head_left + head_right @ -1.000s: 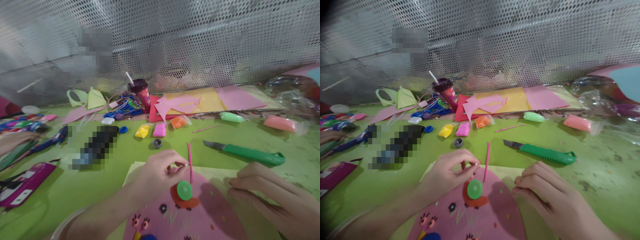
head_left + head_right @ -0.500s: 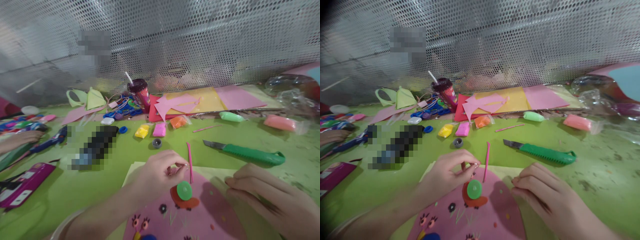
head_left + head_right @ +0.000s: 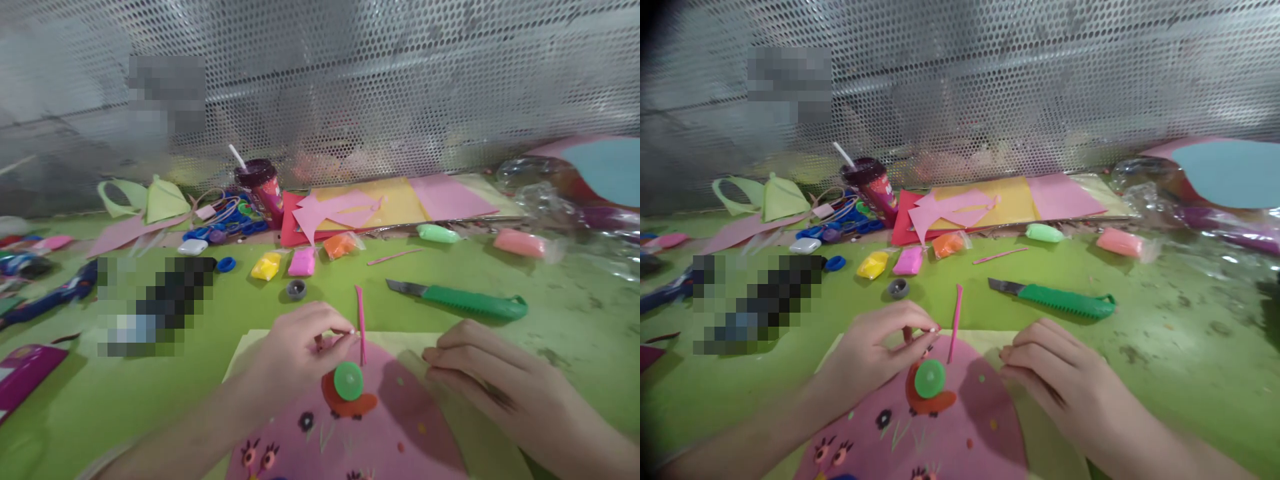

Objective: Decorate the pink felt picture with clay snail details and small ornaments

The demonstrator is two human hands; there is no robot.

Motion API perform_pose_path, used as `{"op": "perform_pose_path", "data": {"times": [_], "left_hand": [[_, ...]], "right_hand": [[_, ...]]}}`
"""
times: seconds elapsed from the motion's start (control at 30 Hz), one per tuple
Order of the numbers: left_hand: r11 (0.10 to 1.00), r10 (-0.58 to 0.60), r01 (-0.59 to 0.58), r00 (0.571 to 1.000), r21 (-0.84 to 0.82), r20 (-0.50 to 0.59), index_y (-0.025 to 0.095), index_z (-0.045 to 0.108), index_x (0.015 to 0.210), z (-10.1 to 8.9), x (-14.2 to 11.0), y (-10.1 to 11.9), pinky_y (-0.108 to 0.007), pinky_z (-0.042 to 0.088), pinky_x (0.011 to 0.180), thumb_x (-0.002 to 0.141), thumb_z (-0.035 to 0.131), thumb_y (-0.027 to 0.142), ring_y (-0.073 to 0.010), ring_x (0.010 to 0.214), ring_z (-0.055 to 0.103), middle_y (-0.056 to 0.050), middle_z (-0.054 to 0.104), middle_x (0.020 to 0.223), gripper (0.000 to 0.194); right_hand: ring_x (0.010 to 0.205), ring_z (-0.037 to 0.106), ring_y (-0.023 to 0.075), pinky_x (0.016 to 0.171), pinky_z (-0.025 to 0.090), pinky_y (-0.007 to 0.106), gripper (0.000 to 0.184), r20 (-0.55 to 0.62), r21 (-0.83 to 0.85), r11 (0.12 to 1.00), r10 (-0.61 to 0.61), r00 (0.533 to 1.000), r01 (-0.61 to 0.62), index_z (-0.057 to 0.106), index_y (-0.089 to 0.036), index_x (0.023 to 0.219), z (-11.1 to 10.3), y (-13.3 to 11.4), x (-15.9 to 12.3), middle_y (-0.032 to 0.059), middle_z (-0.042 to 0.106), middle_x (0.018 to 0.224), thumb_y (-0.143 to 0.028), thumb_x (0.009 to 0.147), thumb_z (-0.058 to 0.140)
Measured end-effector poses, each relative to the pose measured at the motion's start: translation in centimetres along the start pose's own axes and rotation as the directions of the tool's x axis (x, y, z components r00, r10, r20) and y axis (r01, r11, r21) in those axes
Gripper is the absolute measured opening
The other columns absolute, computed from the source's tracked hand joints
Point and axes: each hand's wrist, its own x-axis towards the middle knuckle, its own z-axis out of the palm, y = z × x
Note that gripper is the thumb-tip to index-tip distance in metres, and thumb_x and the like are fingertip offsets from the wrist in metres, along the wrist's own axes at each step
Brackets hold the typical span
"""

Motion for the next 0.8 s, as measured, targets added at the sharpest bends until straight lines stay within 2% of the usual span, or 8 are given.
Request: {"op": "perform_pose_path", "data": {"times": [0.27, 0.5, 0.6, 0.73, 0.8], "left_hand": [[0.999, 0.01, -0.01, 1.0, 0.052, -0.008, 0.021, 0.059, 0.076, 0.13, -0.1, 0.17, -0.021, 0.045, 0.061, 0.083, 0.048, 0.017, -0.011, 0.07, 0.056, 0.002, 0.061, 0.076, 0.013], [0.995, 0.02, -0.019, 1.0, 0.096, -0.012, 0.02, 0.058, 0.072, 0.24, -0.15, 0.04, -0.021, 0.045, 0.06, 0.083, 0.047, 0.018, -0.011, 0.067, 0.056, 0.002, 0.061, 0.073, 0.016], [0.992, 0.023, -0.023, 1.0, 0.128, -0.003, 0.02, 0.058, 0.073, 0.27, -0.23, 0.06, -0.023, 0.045, 0.062, 0.083, 0.048, 0.018, -0.0116, 0.068, 0.056, 0.001, 0.062, 0.074, 0.015], [0.99, 0.011, -0.014, 1.0, 0.142, 0.019, 0.02, 0.058, 0.075, 0.24, -0.26, 0.14, -0.024, 0.044, 0.063, 0.083, 0.047, 0.018, -0.0118, 0.067, 0.056, 0.001, 0.062, 0.074, 0.014], [0.99, 0.018, -0.02, 1.0, 0.14, 0.015, 0.02, 0.058, 0.074, 0.22, -0.19, 0.19, -0.024, 0.044, 0.062, 0.083, 0.047, 0.018, -0.0117, 0.067, 0.056, 0.001, 0.062, 0.073, 0.015]], "right_hand": [[0.082, 0.057, 0.0114, 0.069, 0.05, 0.022, 0.022, 0.063, 0.033, 0.998, 0.043, 0.997, -0.045, 0.058, -0.022, 0.104, -0.27, 0.01, -0.56, 0.0044, 0.059, 0.092, -0.015, 0.091, 0.041], [0.074, 0.053, 0.0127, 0.064, 0.046, 0.025, 0.012, 0.027, 0.096, 0.995, 0.006, 1.0, -0.009, 0.059, -0.018, 0.091, 0.13, -0.1, -0.53, 0.0044, 0.058, 0.081, -0.016, 0.089, 0.048], [0.073, 0.052, 0.0123, 0.063, 0.045, 0.025, 0.013, 0.017, 0.108, 0.994, 0.009, 1.0, -0.011, 0.059, -0.018, 0.089, 0.23, -0.09, -0.57, 0.0039, 0.058, 0.08, -0.013, 0.088, 0.047], [0.077, 0.054, 0.0121, 0.066, 0.046, 0.025, 0.017, 0.032, 0.097, 0.995, 0.019, 0.999, -0.022, 0.058, -0.019, 0.092, 0.06, -0.25, -0.57, 0.0037, 0.058, 0.085, -0.011, 0.089, 0.044], [0.079, 0.055, 0.0121, 0.068, 0.047, 0.025, 0.017, 0.023, 0.039, 0.998, 0.042, 0.999, -0.043, 0.057, -0.019, 0.097, -0.02, -0.26, -0.51, 0.004, 0.059, 0.087, -0.012, 0.089, 0.044]]}}
